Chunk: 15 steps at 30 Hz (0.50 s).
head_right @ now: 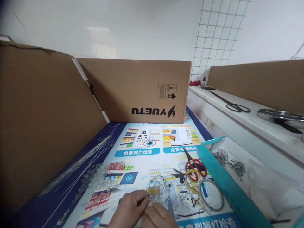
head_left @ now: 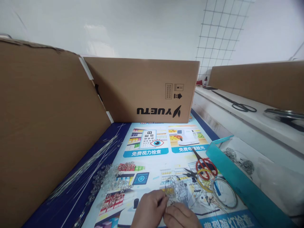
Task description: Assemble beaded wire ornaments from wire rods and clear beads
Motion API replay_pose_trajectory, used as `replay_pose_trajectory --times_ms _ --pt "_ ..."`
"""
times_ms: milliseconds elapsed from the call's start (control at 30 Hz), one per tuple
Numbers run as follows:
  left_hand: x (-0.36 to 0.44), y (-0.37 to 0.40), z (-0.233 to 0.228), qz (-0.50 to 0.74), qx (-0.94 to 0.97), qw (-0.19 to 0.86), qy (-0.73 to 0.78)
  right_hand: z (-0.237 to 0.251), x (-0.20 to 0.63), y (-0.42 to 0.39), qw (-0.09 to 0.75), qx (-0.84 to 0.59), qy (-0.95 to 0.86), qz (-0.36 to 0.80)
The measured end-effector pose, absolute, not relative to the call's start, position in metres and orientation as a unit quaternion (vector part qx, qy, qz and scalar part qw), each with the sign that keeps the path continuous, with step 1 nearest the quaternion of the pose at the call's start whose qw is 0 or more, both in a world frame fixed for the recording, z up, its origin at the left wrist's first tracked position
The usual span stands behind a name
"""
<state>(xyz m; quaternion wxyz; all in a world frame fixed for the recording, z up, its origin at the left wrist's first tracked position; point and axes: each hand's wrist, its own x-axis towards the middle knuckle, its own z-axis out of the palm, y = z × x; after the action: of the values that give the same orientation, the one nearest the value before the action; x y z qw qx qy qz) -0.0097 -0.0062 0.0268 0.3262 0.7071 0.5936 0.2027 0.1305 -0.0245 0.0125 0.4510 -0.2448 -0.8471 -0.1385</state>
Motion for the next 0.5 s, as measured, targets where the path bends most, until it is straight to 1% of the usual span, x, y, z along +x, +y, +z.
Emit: replay_pose_trajectory --times_ms 67,167,333,500 --pt "-0.011 -0.005 0.032 0.155 0.732 0.269 0.606 0.020 0.131 -0.021 0.437 -0.221 -0.855 -0.170" --pt "-0.013 -0.006 0.035 0.137 0.743 0.237 0.611 0.026 0.132 -0.020 0.424 -0.227 -0.863 -0.156" --pt "-0.010 -0.011 0.041 0.212 0.747 0.293 0.558 0.038 0.137 -0.020 0.408 -0.277 -0.856 -0.153" --pt "-0.009 -0.014 0.045 0.265 0.737 0.322 0.532 0.042 0.142 -0.021 0.420 -0.327 -0.845 -0.063"
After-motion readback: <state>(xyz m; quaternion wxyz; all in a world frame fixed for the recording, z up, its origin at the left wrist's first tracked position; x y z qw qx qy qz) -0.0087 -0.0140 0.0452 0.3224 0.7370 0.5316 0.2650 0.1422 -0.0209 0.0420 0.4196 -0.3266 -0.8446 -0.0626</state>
